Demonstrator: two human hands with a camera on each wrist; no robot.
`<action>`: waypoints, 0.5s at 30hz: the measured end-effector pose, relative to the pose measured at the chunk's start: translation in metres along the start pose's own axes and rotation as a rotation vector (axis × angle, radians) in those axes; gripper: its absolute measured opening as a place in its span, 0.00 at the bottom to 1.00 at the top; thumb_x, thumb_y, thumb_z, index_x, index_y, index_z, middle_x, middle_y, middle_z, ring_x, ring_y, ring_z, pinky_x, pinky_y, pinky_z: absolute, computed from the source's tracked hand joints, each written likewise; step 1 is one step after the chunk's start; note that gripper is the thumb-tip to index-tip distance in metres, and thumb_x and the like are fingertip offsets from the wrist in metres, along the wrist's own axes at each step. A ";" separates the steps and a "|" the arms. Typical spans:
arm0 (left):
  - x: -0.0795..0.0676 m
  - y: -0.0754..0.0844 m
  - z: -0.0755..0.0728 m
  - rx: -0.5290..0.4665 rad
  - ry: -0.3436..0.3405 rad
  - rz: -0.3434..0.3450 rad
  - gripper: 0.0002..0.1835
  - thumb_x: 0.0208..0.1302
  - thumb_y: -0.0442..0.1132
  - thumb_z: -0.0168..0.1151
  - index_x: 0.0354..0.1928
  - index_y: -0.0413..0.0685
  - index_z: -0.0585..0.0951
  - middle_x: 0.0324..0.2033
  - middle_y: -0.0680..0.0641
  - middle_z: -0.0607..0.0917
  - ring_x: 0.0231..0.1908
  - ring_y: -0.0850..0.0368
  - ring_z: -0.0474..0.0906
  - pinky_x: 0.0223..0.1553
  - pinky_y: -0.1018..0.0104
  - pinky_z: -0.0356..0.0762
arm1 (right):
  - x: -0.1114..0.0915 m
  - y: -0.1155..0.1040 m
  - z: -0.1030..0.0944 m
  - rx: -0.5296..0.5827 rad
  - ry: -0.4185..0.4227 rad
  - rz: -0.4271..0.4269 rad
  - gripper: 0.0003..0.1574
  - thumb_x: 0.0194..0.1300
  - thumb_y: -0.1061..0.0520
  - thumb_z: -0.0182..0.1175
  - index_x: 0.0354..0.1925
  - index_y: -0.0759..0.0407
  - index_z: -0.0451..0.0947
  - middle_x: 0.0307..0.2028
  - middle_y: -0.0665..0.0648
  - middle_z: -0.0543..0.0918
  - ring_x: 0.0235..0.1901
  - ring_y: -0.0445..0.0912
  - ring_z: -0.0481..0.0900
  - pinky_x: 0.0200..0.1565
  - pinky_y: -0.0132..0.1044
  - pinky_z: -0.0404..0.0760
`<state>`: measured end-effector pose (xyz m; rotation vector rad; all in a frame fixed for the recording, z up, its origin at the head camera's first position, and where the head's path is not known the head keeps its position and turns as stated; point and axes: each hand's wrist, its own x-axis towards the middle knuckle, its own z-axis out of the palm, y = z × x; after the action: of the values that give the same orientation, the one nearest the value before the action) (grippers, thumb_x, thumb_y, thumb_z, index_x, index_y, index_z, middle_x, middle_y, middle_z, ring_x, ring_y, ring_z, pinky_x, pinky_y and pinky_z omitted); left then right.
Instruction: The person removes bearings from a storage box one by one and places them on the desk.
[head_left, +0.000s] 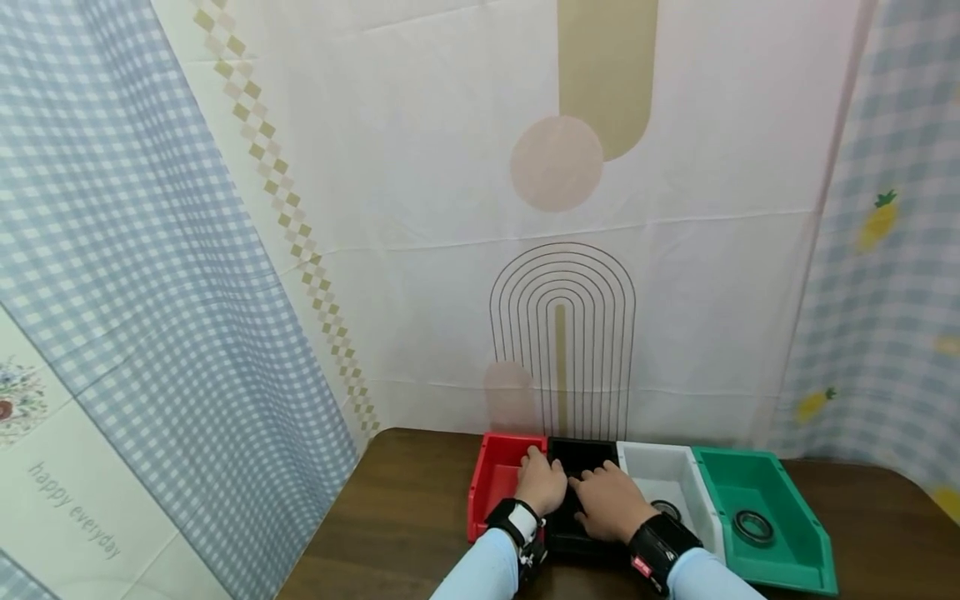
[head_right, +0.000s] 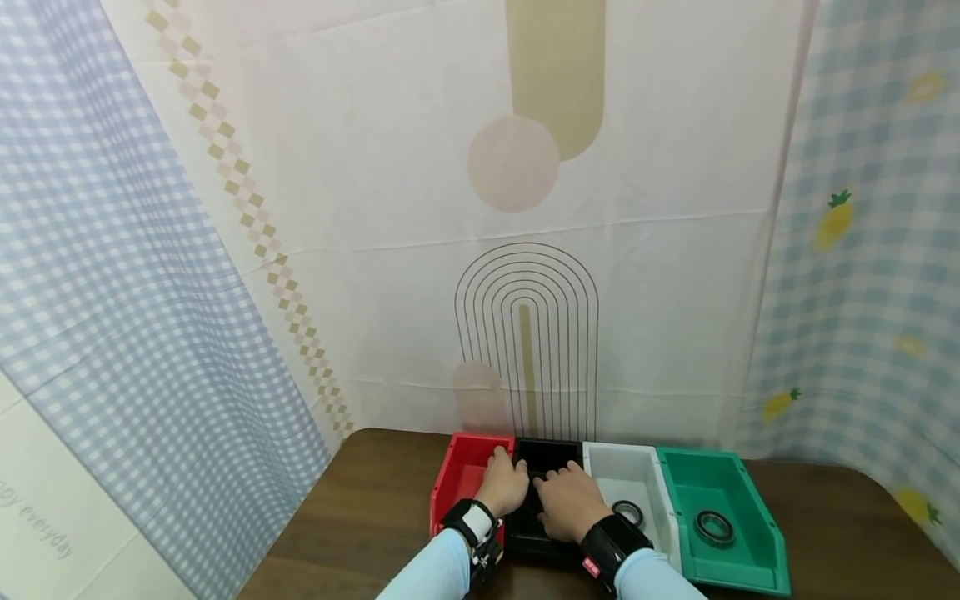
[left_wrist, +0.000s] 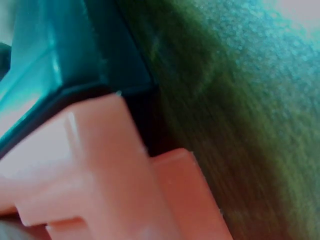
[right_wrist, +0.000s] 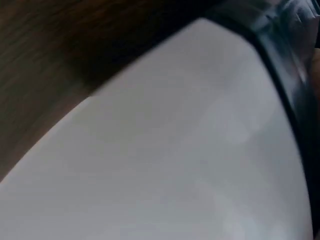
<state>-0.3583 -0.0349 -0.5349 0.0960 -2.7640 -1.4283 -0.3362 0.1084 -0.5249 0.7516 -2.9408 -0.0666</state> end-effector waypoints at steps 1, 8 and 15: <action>-0.001 0.000 0.000 0.001 -0.004 0.002 0.32 0.82 0.44 0.54 0.76 0.30 0.63 0.68 0.27 0.73 0.69 0.25 0.70 0.68 0.32 0.72 | 0.000 -0.001 0.000 -0.023 0.003 -0.001 0.29 0.63 0.44 0.75 0.58 0.55 0.87 0.50 0.58 0.91 0.52 0.53 0.88 0.62 0.53 0.78; 0.002 0.000 0.000 -0.010 0.005 0.015 0.28 0.81 0.45 0.55 0.71 0.31 0.66 0.63 0.29 0.76 0.65 0.26 0.73 0.66 0.34 0.74 | -0.001 -0.004 0.001 -0.100 0.045 -0.039 0.16 0.60 0.47 0.76 0.43 0.53 0.89 0.38 0.54 0.90 0.40 0.49 0.87 0.52 0.49 0.79; 0.003 -0.001 0.000 -0.002 -0.004 0.009 0.28 0.81 0.45 0.54 0.72 0.31 0.65 0.63 0.29 0.76 0.64 0.27 0.74 0.65 0.34 0.75 | -0.001 -0.002 0.002 -0.051 0.058 -0.036 0.12 0.55 0.51 0.77 0.36 0.53 0.87 0.39 0.54 0.91 0.41 0.51 0.88 0.59 0.54 0.81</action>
<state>-0.3616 -0.0357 -0.5362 0.0799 -2.7625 -1.4307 -0.3345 0.1072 -0.5266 0.7860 -2.8597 -0.1205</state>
